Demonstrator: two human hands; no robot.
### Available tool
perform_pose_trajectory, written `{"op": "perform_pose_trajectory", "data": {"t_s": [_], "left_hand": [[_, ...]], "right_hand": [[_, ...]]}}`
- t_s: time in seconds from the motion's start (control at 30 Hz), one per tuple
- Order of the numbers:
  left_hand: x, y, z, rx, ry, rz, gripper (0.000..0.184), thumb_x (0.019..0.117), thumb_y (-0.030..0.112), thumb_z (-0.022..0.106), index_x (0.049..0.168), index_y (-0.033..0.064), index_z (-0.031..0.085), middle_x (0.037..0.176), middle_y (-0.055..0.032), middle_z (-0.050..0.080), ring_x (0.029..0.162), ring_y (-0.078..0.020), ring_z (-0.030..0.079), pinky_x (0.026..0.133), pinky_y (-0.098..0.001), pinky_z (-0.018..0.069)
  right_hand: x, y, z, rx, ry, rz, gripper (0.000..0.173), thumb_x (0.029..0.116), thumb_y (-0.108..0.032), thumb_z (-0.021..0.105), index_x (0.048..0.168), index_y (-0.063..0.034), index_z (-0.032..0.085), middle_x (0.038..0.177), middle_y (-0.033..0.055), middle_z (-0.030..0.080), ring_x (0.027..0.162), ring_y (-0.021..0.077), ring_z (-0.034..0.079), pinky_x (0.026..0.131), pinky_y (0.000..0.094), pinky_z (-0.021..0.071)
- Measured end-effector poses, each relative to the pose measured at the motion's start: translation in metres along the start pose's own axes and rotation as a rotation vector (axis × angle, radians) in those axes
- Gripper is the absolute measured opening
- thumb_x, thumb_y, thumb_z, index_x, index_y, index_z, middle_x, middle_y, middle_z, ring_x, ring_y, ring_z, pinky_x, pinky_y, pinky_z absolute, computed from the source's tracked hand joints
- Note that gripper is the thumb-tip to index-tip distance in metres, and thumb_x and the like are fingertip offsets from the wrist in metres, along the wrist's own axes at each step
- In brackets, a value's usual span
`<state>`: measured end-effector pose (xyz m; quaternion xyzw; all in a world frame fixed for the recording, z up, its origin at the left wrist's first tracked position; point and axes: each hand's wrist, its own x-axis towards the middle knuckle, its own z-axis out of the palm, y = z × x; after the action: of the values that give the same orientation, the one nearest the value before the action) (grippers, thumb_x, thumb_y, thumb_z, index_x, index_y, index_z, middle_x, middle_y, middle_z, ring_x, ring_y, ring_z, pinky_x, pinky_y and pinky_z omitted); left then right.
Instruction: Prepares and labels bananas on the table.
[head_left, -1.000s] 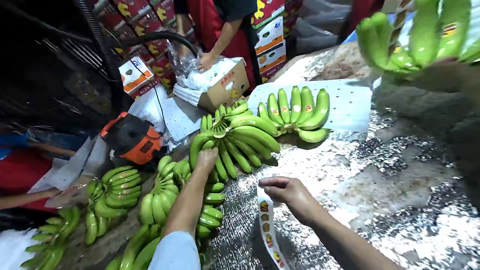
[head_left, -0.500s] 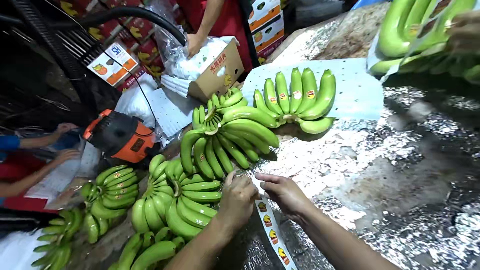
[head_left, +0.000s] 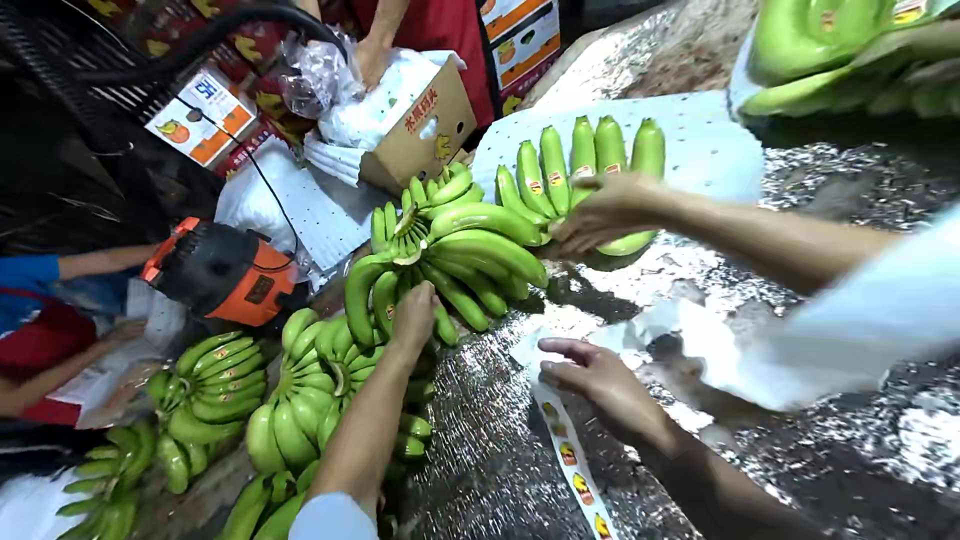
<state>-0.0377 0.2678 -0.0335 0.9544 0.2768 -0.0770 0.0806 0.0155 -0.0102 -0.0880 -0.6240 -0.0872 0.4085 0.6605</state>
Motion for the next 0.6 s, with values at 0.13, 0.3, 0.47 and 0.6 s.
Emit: {"op": "perform_pose_trajectory", "data": {"t_s": [0.13,0.3,0.47,0.6], "left_hand": [[0.025,0.005,0.004,0.339,-0.064,-0.049,0.038,0.1058,0.006,0.048,0.143,0.0009,0.051,0.127,-0.0273,0.065,0.123,-0.0461,0.061,0.099,-0.0612,0.0495],[-0.010,0.045,-0.012,0.176,-0.050,0.106,0.029,0.1011,0.011,0.058,0.128,0.0024,0.066,0.121,-0.0216,0.069,0.117,-0.0405,0.065,0.099,-0.0596,0.0502],[-0.115,0.090,0.026,-0.312,-0.072,0.582,0.017,0.0928,0.018,0.073,0.104,0.0065,0.080,0.110,-0.0108,0.076,0.110,-0.0270,0.070,0.103,-0.0513,0.0491],[-0.138,0.090,0.064,-0.241,0.290,0.655,0.008,0.0852,0.017,0.077,0.090,0.0113,0.079,0.096,-0.0051,0.077,0.094,-0.0212,0.074,0.097,-0.0496,0.0524]], "right_hand": [[-0.010,-0.005,-0.007,-0.165,-0.098,-0.100,0.044,0.0788,0.004,0.076,0.121,-0.0060,0.068,0.113,0.0035,0.070,0.091,0.0092,0.066,0.078,0.0278,0.0553],[-0.019,-0.007,-0.015,-0.168,-0.032,0.027,0.019,0.0938,-0.001,0.066,0.111,-0.0046,0.074,0.101,0.0039,0.073,0.073,0.0059,0.064,0.069,0.0252,0.0552],[-0.023,0.000,-0.012,-0.112,0.060,0.061,0.027,0.0934,-0.001,0.065,0.119,-0.0038,0.070,0.110,0.0086,0.071,0.071,0.0088,0.065,0.065,0.0275,0.0567],[-0.031,0.004,-0.006,-0.086,0.076,0.072,0.028,0.0918,-0.002,0.066,0.119,-0.0043,0.071,0.103,0.0069,0.072,0.066,0.0068,0.064,0.063,0.0249,0.0556]]}}
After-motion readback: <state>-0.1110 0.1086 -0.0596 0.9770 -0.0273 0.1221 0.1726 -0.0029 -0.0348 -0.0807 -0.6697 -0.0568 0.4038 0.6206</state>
